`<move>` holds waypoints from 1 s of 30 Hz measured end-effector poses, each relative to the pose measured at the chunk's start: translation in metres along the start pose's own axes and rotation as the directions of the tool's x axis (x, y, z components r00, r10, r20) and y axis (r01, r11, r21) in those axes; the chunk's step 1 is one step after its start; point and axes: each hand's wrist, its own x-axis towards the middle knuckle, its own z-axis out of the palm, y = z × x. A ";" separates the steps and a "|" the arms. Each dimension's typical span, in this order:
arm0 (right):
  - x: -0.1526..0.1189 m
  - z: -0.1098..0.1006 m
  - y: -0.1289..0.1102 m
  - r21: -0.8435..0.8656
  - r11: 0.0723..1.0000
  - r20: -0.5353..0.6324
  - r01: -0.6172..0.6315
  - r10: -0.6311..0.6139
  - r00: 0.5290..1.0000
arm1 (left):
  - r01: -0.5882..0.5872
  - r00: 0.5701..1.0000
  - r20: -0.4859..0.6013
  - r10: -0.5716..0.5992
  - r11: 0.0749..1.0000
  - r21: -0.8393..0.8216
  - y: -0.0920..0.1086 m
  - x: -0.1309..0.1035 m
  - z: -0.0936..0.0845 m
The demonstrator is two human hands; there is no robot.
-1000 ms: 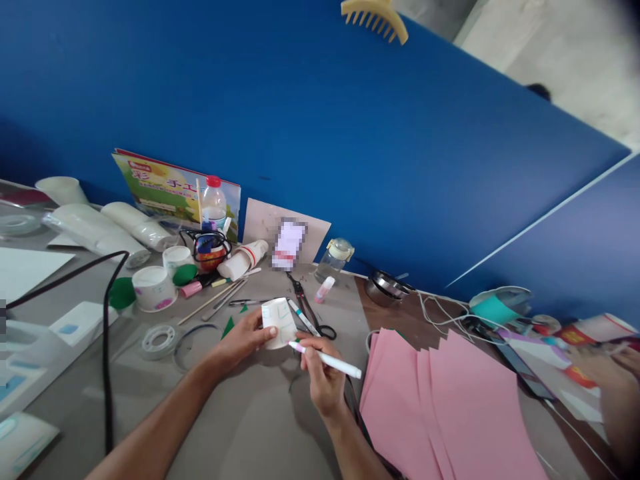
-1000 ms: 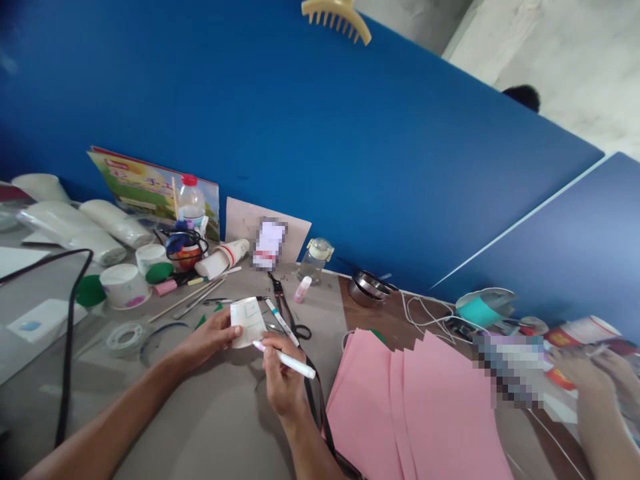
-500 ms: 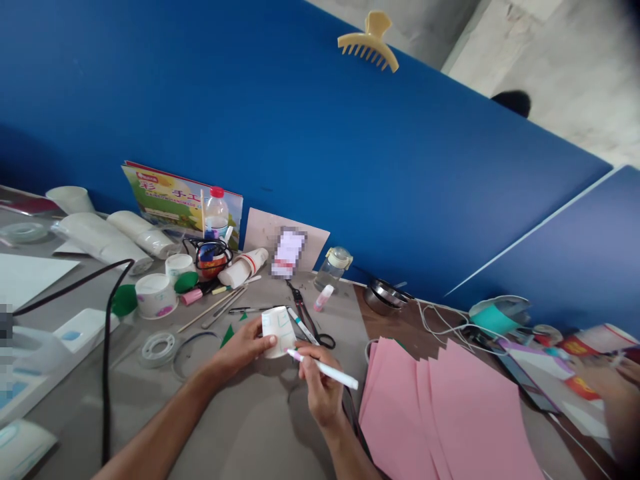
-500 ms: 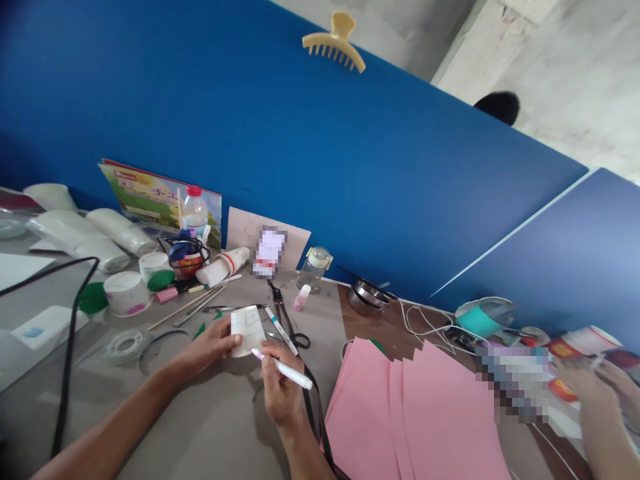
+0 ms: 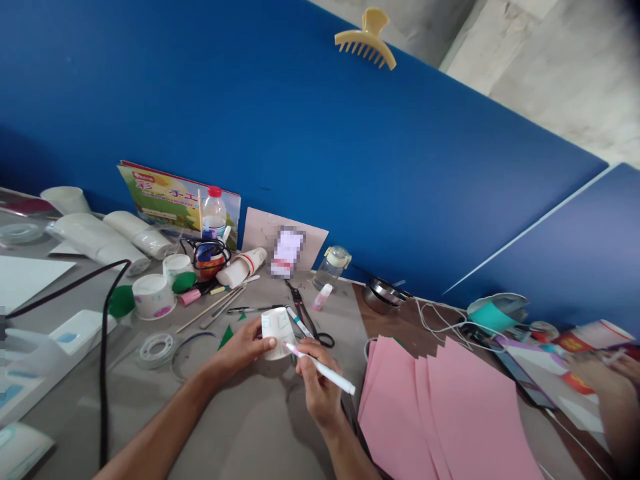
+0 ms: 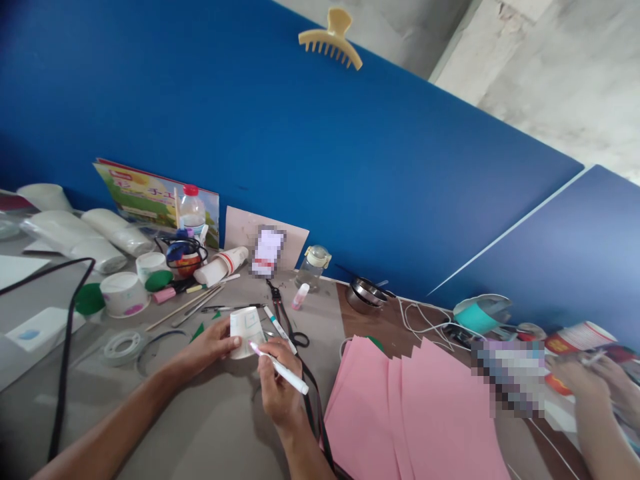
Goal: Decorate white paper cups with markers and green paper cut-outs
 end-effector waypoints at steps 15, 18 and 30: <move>0.003 0.000 -0.002 -0.011 0.999 0.023 0.035 -0.035 0.999 | -0.005 1.000 0.010 0.005 1.000 0.020 0.002 0.000 0.001; 0.001 0.000 0.000 -0.040 0.999 0.013 0.036 -0.035 0.999 | -0.005 1.000 0.006 0.005 1.000 0.011 0.001 0.001 0.001; 0.002 0.001 -0.003 -0.083 0.996 -0.005 0.043 -0.043 0.999 | 0.007 1.000 -0.019 -0.008 0.999 -0.042 -0.007 0.001 0.001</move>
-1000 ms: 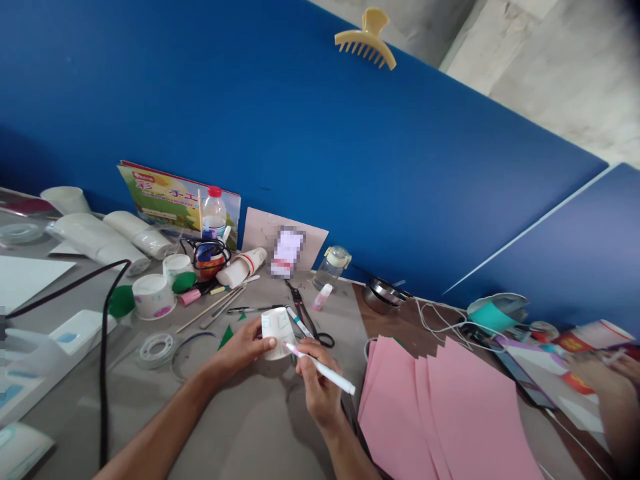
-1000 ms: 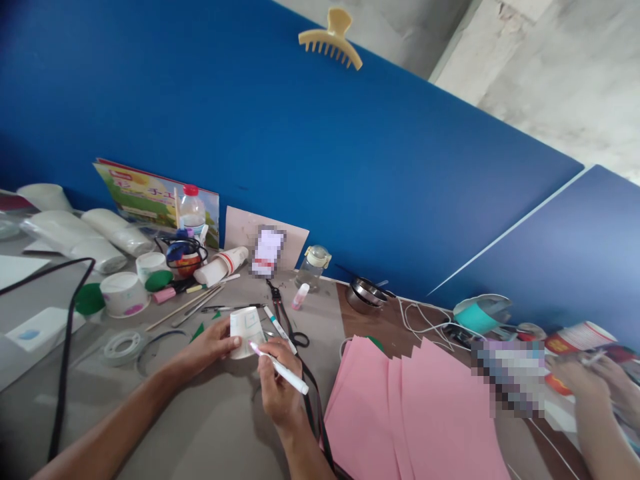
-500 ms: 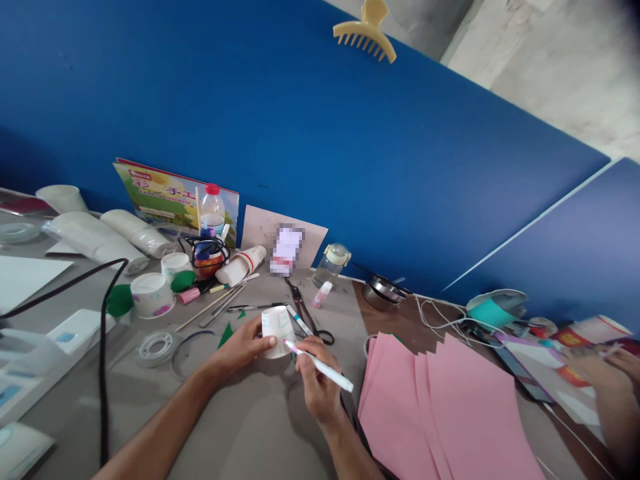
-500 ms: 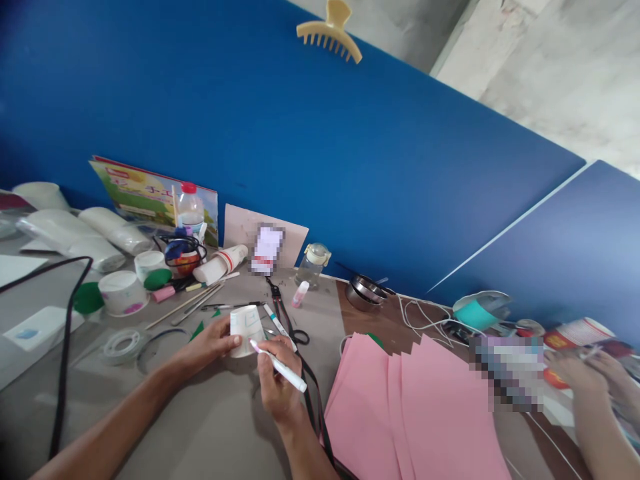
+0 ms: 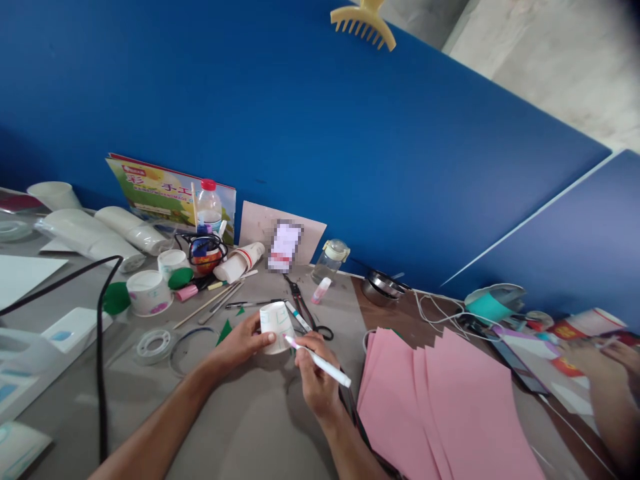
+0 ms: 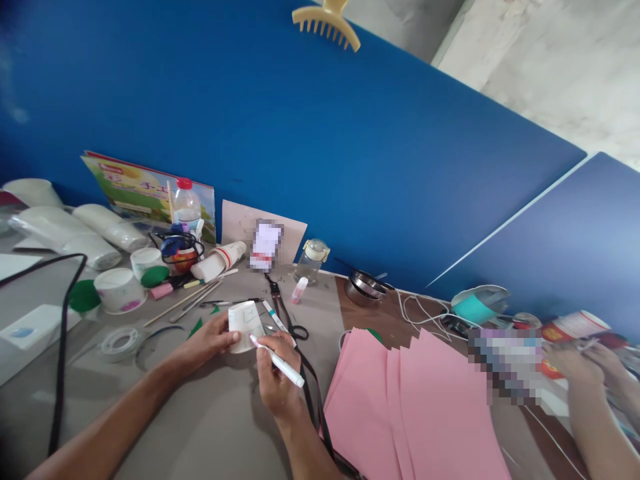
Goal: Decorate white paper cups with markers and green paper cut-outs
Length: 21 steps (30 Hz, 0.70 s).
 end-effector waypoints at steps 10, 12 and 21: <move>0.001 -0.001 -0.003 0.013 1.000 0.056 -0.006 0.006 0.998 | 0.010 1.000 -0.006 -0.010 1.000 0.017 0.002 0.001 0.000; 0.001 -0.001 -0.003 0.015 1.000 0.053 -0.022 0.021 0.998 | 0.008 1.000 -0.009 -0.008 1.000 0.024 0.003 0.000 0.001; 0.000 -0.002 0.002 0.002 0.996 0.021 -0.090 0.090 0.996 | 0.011 1.000 -0.011 -0.011 0.999 0.033 0.009 -0.001 0.001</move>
